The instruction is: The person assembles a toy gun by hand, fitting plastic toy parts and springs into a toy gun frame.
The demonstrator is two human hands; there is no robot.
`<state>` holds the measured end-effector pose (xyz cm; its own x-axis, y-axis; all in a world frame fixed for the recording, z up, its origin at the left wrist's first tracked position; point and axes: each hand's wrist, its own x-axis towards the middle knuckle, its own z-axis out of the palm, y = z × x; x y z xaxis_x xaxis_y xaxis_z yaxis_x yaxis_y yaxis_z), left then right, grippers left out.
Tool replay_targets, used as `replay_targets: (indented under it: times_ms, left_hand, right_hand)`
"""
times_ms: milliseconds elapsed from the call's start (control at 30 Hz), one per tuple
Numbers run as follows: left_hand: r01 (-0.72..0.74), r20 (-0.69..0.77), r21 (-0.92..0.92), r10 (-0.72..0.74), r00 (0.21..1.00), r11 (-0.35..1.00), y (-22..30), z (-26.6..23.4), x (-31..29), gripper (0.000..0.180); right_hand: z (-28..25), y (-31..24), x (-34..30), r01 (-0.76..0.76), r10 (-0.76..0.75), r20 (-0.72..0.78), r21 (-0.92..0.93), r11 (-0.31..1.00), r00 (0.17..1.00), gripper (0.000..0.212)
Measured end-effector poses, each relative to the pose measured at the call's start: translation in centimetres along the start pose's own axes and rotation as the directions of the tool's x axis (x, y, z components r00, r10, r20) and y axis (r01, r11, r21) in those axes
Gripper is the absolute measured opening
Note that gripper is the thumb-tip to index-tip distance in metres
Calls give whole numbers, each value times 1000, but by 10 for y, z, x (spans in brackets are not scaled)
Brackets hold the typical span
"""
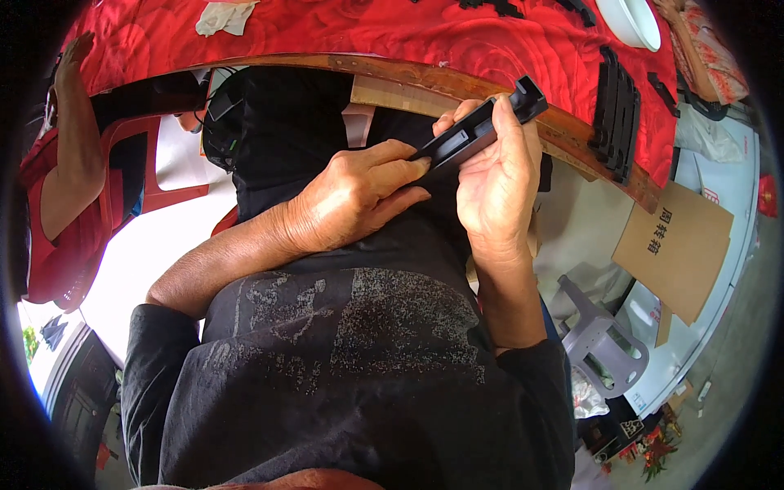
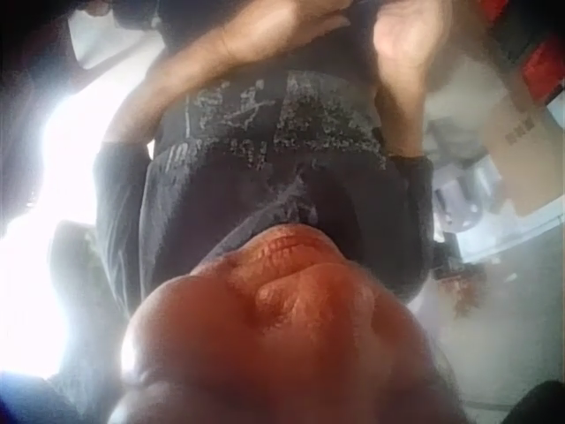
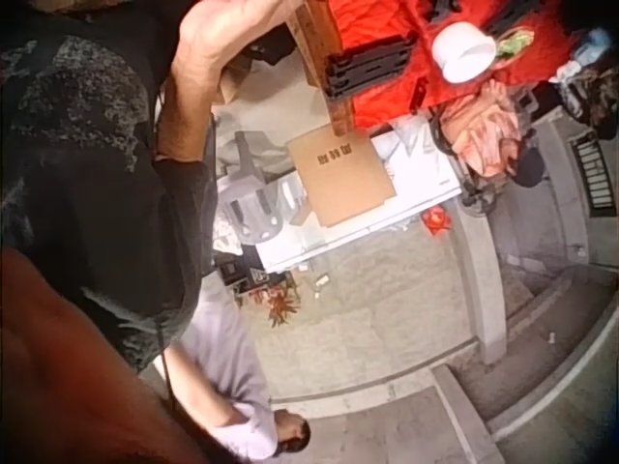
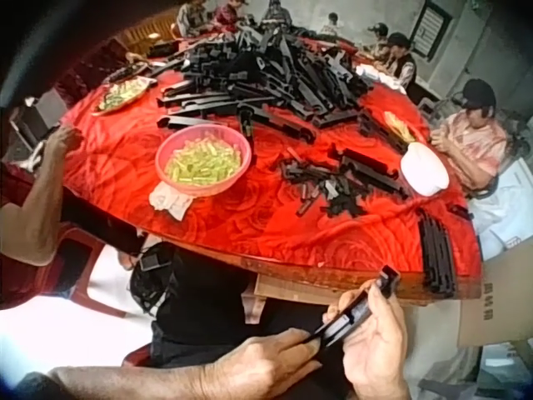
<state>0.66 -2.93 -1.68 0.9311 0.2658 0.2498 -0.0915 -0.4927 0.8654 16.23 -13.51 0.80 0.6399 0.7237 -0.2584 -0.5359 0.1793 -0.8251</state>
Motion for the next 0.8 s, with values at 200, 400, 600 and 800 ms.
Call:
replay_targets:
  times_ms: [200,400,600,800]
  left_hand:
    - [30,-7,-150,-31,999,988,-1,2,5,33]
    - [35,-70,-126,-44,997,991,3,3,13,37]
    - [-3,-26,-97,1,1000,995,1,-14,17,27]
    - [-143,-148,311,196,969,940,4,-40,44,36]
  right_hand:
    - [-5,-6,8,-33,33,41,-9,999,999,25]
    - [13,13,-3,-5,0,-30,-136,991,1000,32]
    - [-6,3,-3,-156,149,-44,-260,953,988,36]
    - [-21,-4,-4,-374,414,118,-259,891,903,40]
